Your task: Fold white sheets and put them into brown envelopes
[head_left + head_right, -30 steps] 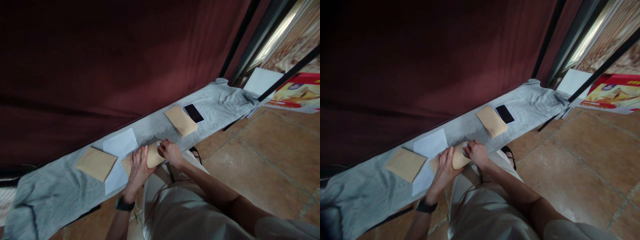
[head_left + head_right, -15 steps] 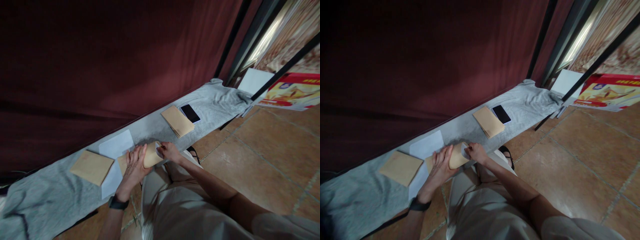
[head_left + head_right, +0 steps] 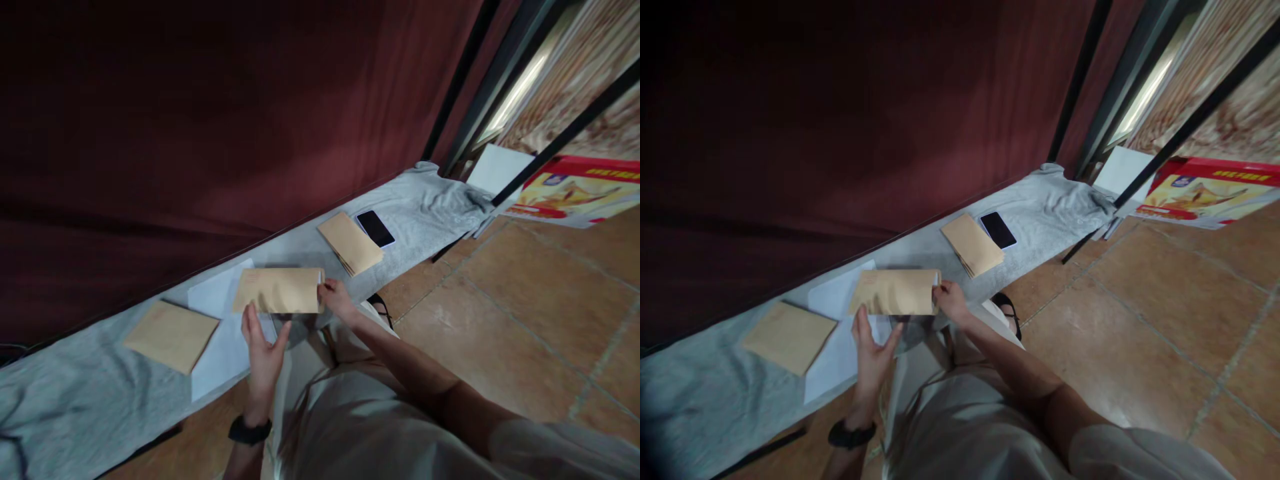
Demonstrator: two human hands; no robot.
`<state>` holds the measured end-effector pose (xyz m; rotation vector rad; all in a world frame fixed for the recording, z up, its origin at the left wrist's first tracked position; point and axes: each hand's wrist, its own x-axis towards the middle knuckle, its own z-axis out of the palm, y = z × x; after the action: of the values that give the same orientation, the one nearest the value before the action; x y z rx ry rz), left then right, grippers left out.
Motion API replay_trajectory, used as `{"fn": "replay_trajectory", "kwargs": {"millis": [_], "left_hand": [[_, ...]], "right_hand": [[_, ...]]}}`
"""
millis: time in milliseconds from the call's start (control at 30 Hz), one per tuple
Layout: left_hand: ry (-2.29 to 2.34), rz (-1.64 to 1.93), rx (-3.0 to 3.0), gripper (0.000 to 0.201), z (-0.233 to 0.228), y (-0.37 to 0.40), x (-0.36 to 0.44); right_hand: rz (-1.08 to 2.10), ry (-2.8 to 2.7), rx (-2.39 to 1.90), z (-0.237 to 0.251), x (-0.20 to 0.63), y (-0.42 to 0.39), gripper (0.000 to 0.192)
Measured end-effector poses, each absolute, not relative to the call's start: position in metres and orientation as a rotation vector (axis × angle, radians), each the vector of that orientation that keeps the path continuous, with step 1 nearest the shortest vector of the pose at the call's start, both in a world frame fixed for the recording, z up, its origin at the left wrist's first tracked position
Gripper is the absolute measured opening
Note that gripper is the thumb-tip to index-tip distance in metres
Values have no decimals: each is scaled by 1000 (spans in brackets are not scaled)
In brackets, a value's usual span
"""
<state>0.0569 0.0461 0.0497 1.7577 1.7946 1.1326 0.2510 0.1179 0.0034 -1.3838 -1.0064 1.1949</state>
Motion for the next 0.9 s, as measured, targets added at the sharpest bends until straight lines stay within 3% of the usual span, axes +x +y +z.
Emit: {"fn": "replay_trajectory", "kwargs": {"millis": [133,267,533,733,900], "left_hand": [[1569,1215,904,80,33,21,83],[1229,1141,477,80,38,18,114],[1105,1419,469,56,40,43,156],[1300,1467,594,53,29,58,145],[1368,1413,570,37,18,73,138]], "right_hand": [[1257,-872,-1327,1,238,117,31],[1271,-788,-1307,-1,230,112,29],[1315,-617,-1164,0,222,88,26],[1380,-527,-1171,-2,220,86,29],[1422,-498,-1195,-5,220,88,26]]}}
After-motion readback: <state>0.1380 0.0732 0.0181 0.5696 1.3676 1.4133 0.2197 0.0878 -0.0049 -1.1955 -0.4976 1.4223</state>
